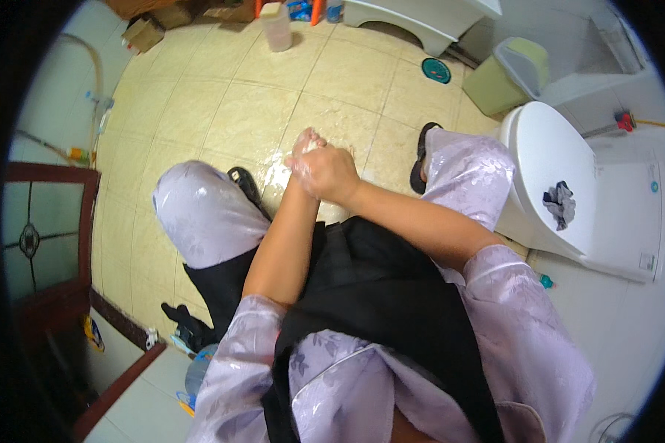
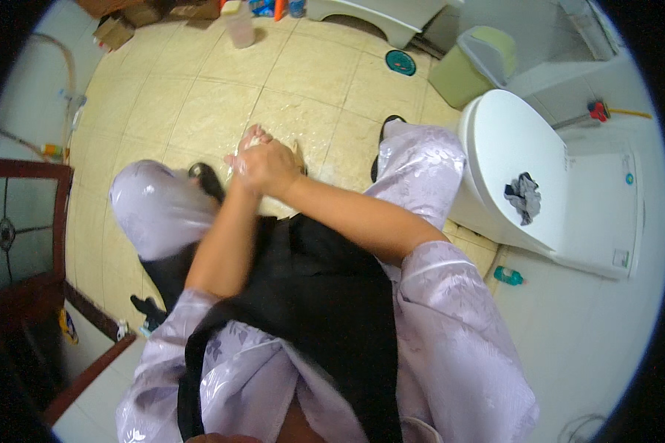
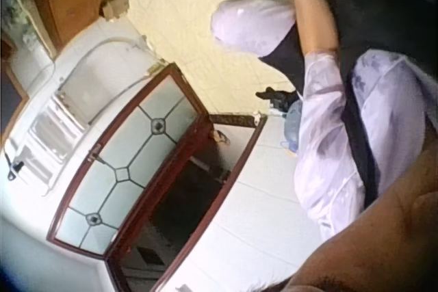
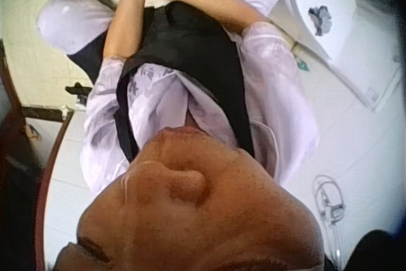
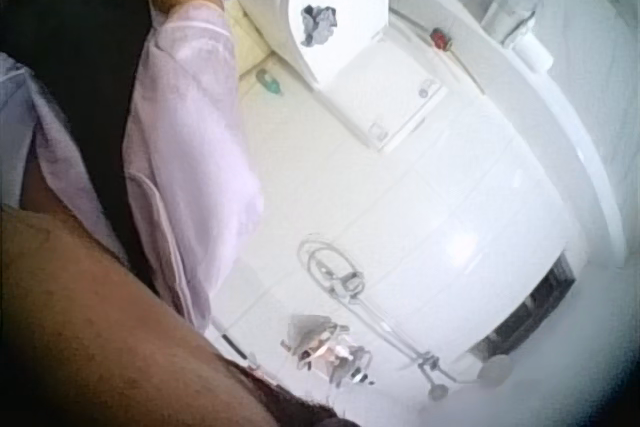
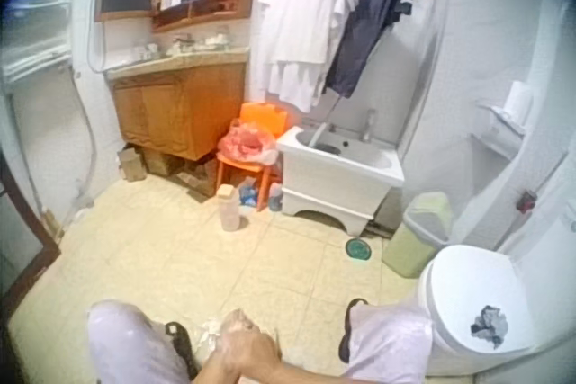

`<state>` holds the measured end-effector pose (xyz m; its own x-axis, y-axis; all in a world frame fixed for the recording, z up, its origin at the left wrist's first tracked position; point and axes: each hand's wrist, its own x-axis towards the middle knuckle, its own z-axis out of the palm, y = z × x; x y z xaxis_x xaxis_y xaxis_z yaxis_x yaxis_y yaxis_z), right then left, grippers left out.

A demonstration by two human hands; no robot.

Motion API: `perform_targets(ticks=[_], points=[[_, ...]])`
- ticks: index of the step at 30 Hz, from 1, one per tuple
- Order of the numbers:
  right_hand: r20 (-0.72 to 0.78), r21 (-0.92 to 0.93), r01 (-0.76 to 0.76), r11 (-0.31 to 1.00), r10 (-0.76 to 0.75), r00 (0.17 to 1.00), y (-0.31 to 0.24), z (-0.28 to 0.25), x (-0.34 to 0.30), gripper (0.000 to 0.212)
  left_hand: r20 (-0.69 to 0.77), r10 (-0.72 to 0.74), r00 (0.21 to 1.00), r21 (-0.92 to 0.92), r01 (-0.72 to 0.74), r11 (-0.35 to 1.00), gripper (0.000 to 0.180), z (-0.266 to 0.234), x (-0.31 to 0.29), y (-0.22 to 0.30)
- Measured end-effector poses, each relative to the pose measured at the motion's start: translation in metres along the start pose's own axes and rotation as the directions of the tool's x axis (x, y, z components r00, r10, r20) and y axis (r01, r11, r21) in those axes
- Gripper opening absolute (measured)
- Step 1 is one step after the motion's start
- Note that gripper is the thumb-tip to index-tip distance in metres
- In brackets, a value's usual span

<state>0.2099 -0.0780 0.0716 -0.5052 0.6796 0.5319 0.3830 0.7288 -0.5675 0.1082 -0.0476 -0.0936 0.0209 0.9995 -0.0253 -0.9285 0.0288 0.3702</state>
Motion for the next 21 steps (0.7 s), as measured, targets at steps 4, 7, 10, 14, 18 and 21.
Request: perform_targets(ticks=[4, 7, 10, 14, 18, 21], points=[[0.094, -0.205, -0.342, 0.917, 0.366, 0.926, 0.055, -0.013, 0.026, 0.037, -0.241, -0.179, 0.954, -0.194, 0.133, 0.972, 0.028, 0.11, -0.017, 0.004], [0.219, -0.024, -0.744, 0.668, 0.73, 0.648, 0.089, -0.037, 0.055, 0.038, -0.46, -0.269, 0.846, -0.062, 0.272, 0.96, 0.036, 0.19, -0.022, 0.033], [0.425, 0.503, -0.72, 0.479, 0.588, 0.688, 0.086, -0.023, 0.051, 0.036, -0.467, -0.054, 0.883, -0.116, -0.001, 0.993, 0.037, 0.155, -0.01, 0.049], [0.578, 0.44, -0.688, 0.576, 0.405, 0.709, 0.077, -0.028, 0.047, 0.041, -0.387, 0.125, 0.913, -0.128, -0.187, 0.974, 0.035, 0.152, -0.015, 0.044], [0.538, 0.82, -0.554, -0.142, 0.522, 0.663, 0.081, -0.033, 0.05, 0.035, -0.693, 0.031, 0.721, 0.115, 0.068, 0.991, 0.056, 0.171, -0.029, 0.03], [0.548, 0.815, -0.562, -0.138, 0.496, 0.674, 0.059, -0.026, 0.047, 0.029, -0.468, -0.238, 0.851, -0.163, 0.182, 0.97, 0.056, 0.159, -0.027, 0.018]])
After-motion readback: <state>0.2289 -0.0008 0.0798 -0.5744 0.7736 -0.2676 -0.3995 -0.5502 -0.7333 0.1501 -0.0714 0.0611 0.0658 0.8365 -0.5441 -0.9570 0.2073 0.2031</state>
